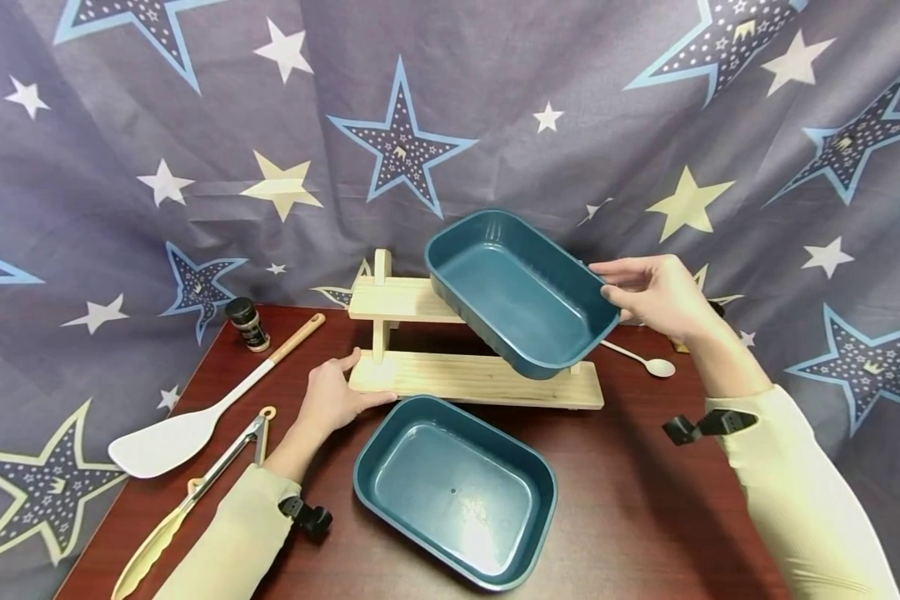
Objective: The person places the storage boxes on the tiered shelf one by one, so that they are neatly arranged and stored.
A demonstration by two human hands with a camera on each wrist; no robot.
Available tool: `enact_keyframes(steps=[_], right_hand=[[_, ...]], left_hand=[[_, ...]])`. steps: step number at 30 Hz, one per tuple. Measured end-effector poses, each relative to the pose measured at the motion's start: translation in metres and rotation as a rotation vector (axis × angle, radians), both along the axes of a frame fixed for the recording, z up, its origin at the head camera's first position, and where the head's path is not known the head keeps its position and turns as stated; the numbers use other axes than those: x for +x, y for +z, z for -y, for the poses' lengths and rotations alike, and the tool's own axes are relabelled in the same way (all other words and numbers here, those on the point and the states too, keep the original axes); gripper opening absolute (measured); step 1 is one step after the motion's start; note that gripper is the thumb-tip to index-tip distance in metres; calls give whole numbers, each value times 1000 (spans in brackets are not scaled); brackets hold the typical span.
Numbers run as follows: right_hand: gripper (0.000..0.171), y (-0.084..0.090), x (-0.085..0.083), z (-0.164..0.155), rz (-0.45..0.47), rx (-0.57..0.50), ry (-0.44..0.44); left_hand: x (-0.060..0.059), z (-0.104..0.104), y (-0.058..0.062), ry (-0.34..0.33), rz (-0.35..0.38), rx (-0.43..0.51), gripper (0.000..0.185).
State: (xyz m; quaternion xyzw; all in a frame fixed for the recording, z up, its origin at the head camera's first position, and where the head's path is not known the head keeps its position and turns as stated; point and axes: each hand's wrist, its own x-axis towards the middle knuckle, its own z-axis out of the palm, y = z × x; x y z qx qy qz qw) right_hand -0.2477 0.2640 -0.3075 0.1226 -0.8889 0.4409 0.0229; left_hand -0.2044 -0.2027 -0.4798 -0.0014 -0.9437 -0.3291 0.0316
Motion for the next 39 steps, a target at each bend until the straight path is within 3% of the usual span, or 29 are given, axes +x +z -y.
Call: enact_keyframes(steps=[7, 17, 39], right_hand=[[36, -3, -14, 19, 13, -23, 85], [34, -5, -30, 41, 63, -17, 91], [34, -18, -37, 40, 72, 57, 92]], left_hand=[[-2, 1, -2, 3, -11, 9, 113], [-3, 2, -3, 8, -8, 21, 114], [0, 1, -5, 15, -16, 25, 113]])
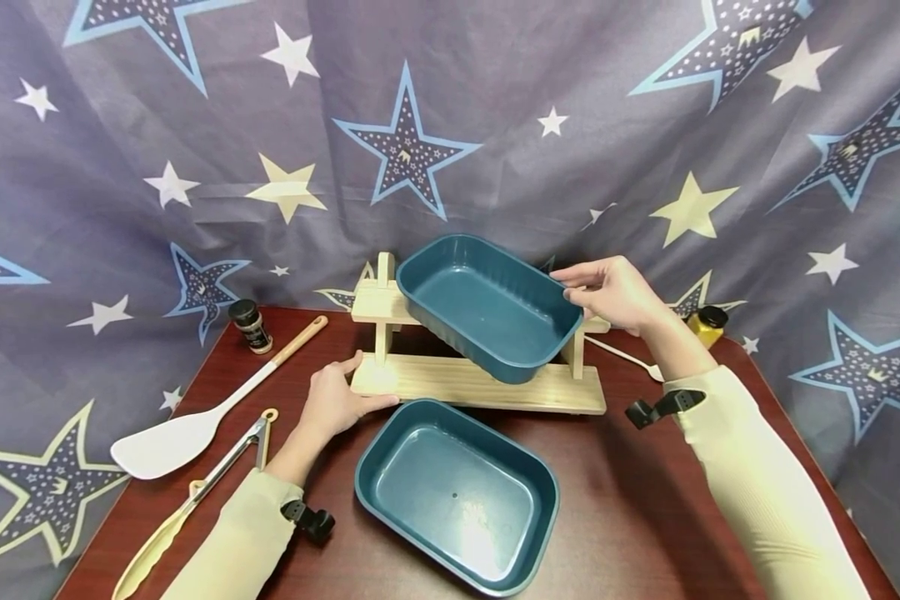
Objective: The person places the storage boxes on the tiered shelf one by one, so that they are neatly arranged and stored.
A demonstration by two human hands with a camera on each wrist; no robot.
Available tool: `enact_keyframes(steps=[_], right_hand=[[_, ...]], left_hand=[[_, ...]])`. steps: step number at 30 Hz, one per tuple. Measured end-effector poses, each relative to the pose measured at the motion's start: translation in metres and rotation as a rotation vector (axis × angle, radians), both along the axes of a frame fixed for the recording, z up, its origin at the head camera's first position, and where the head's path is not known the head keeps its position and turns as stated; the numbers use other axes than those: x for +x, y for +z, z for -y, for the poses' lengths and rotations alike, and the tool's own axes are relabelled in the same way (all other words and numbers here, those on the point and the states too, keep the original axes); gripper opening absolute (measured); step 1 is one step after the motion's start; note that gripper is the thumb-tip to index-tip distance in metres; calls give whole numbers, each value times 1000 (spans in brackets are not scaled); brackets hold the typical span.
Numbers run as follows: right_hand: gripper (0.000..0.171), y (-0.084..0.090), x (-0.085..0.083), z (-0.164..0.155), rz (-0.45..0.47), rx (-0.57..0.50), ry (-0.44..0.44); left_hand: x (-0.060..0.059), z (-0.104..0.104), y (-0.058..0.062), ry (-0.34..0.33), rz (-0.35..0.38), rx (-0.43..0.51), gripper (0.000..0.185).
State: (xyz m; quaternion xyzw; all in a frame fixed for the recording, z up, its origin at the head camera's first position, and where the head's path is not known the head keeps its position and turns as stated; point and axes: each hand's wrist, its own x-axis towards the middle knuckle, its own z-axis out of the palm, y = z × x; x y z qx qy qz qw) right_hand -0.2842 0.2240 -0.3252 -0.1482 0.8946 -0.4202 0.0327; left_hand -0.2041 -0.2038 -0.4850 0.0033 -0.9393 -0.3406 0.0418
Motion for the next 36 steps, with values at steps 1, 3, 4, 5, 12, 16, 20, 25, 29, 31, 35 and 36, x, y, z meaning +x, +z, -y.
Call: enact_keyframes(steps=[1, 3, 4, 5, 12, 16, 20, 25, 29, 31, 35, 36], right_hand=[[34, 0, -1, 1, -5, 8, 0], [33, 0, -2, 3, -18, 28, 1], [32, 0, -4, 4, -25, 39, -4], [32, 0, -5, 6, -33, 49, -6], [31, 1, -9, 10, -92, 117, -47], [28, -1, -10, 11, -158, 139, -76], [24, -4, -13, 14, -200, 137, -120], [20, -8, -15, 17, -188, 63, -240], [25, -8, -8, 15, -186, 43, -307], [29, -7, 0, 14, -166, 28, -317], [34, -9, 17, 12, -92, -99, -307], [35, -11, 21, 12, -73, -146, -301]], left_hand=[[0, 0, 0, 1, 1, -1, 113], [1, -1, 0, 2, 1, 0, 113], [1, -1, 0, 3, 0, 1, 113], [1, -2, 0, 3, -1, 1, 113], [1, -3, 0, -10, -18, -4, 112], [1, -3, 0, -9, -28, -5, 112], [1, -2, -1, -6, -24, -4, 112], [1, -2, 0, -7, -29, -2, 111], [-1, -2, 1, -11, -30, 5, 112], [-1, -2, 1, -14, -27, 6, 112], [1, -2, 0, -7, -16, 11, 112], [1, -2, 0, -4, -14, 11, 112]])
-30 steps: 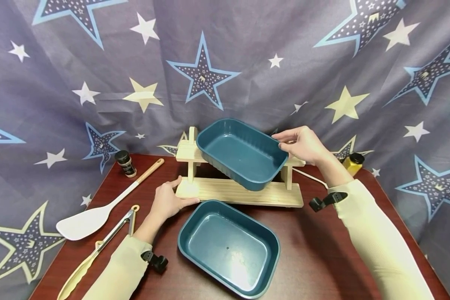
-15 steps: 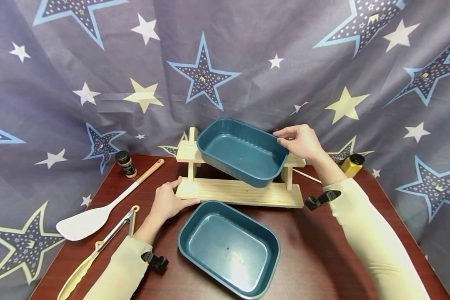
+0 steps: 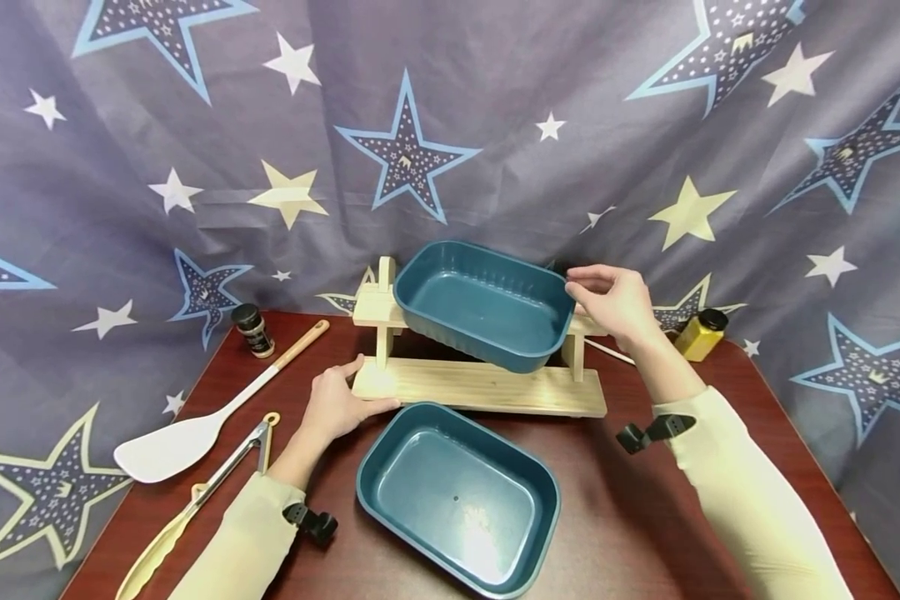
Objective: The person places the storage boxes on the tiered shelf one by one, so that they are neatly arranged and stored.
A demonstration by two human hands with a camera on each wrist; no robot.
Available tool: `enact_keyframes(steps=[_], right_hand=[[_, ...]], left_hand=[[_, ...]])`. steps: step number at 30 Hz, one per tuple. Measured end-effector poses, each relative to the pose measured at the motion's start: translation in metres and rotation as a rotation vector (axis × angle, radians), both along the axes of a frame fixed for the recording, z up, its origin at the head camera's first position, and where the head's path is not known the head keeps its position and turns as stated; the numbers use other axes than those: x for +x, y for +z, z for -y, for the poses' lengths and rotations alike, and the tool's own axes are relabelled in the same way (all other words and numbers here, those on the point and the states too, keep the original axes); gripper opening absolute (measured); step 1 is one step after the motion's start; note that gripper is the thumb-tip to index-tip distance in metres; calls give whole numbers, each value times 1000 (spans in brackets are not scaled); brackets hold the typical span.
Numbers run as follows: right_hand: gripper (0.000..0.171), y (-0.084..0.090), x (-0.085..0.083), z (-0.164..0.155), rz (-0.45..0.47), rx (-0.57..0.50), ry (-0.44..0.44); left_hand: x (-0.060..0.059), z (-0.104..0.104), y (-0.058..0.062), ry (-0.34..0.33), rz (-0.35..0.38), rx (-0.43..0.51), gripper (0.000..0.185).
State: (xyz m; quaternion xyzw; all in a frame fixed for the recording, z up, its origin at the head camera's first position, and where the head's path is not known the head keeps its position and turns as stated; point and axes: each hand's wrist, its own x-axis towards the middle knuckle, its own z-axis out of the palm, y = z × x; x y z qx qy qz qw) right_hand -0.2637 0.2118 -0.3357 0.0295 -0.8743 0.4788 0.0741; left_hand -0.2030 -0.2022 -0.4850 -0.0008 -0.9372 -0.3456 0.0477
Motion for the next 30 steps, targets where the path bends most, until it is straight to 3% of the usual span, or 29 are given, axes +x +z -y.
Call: enact_keyframes(steps=[5, 10, 22, 30], right_hand=[[41, -9, 15, 1, 49, -225, 48], [48, -17, 25, 6, 74, -337, 58], [45, -19, 24, 13, 51, -317, -5], [43, -12, 7, 13, 54, -228, -8]], left_hand=[[2, 1, -1, 1, -2, 2, 112], [2, 1, -1, 2, -12, -3, 111], [-2, 2, 0, -2, 12, 1, 115], [-2, 3, -1, 2, 4, 0, 114]])
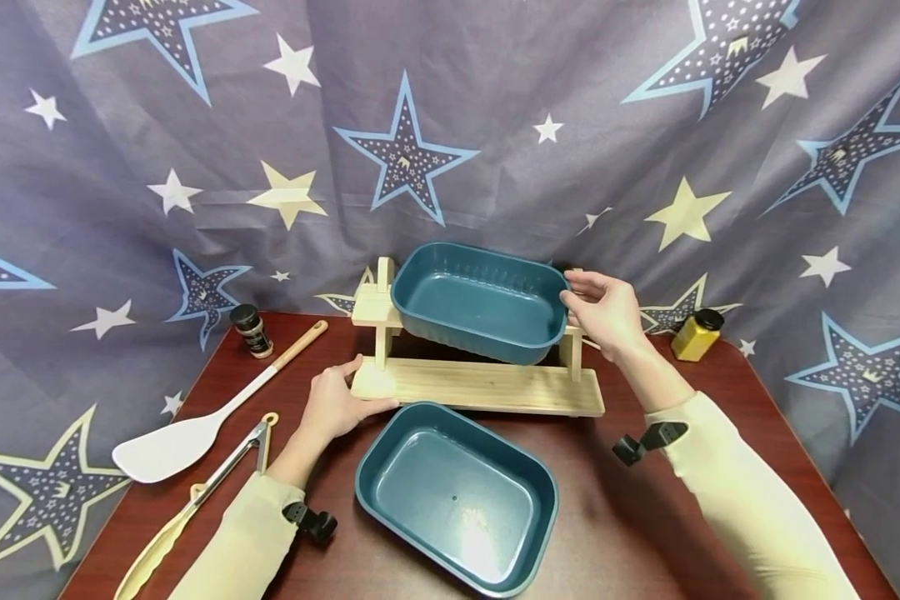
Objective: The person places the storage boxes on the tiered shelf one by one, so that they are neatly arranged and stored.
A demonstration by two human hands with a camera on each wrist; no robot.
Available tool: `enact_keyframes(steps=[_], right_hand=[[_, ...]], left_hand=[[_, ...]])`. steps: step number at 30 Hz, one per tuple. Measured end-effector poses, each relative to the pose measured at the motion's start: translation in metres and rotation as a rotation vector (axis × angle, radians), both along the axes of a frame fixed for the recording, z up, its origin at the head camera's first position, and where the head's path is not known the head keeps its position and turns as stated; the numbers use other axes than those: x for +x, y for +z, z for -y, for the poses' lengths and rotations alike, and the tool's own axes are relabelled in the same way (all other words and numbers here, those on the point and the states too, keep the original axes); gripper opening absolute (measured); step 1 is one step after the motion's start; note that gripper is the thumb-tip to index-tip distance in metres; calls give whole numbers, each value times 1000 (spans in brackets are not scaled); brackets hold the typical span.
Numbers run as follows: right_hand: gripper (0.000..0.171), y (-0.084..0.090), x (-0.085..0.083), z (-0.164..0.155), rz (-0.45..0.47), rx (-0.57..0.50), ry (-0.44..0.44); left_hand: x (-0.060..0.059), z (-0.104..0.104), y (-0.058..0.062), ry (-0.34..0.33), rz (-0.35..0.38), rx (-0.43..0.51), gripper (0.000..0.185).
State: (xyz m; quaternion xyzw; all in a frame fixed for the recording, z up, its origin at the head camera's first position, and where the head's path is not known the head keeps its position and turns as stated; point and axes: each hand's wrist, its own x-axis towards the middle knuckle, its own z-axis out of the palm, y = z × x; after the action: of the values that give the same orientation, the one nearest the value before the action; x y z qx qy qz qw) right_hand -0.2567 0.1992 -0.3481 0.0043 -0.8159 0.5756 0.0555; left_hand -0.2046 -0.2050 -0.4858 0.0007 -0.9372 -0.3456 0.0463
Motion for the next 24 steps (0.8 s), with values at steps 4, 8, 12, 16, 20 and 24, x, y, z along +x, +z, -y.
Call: enact_keyframes(steps=[4, 8, 12, 16, 20, 24], right_hand=[[42, 0, -3, 0, -22, 49, -3], [47, -4, 6, 2, -48, 126, 1], [59, -6, 17, 5, -43, 164, 50], [71, -8, 26, 6, -57, 186, 111], [82, -12, 33, 4, -63, 238, 144], [90, -11, 40, 4, -59, 278, 167]], left_hand=[[0, 0, 0, 2, 0, -1, 114], [0, 1, 0, -5, -3, -4, 115], [-1, 0, 1, -1, -5, 0, 114], [0, -2, 1, 6, 4, 12, 114], [1, -2, 0, 5, 14, 17, 114], [2, -1, 0, 7, 13, 11, 113]])
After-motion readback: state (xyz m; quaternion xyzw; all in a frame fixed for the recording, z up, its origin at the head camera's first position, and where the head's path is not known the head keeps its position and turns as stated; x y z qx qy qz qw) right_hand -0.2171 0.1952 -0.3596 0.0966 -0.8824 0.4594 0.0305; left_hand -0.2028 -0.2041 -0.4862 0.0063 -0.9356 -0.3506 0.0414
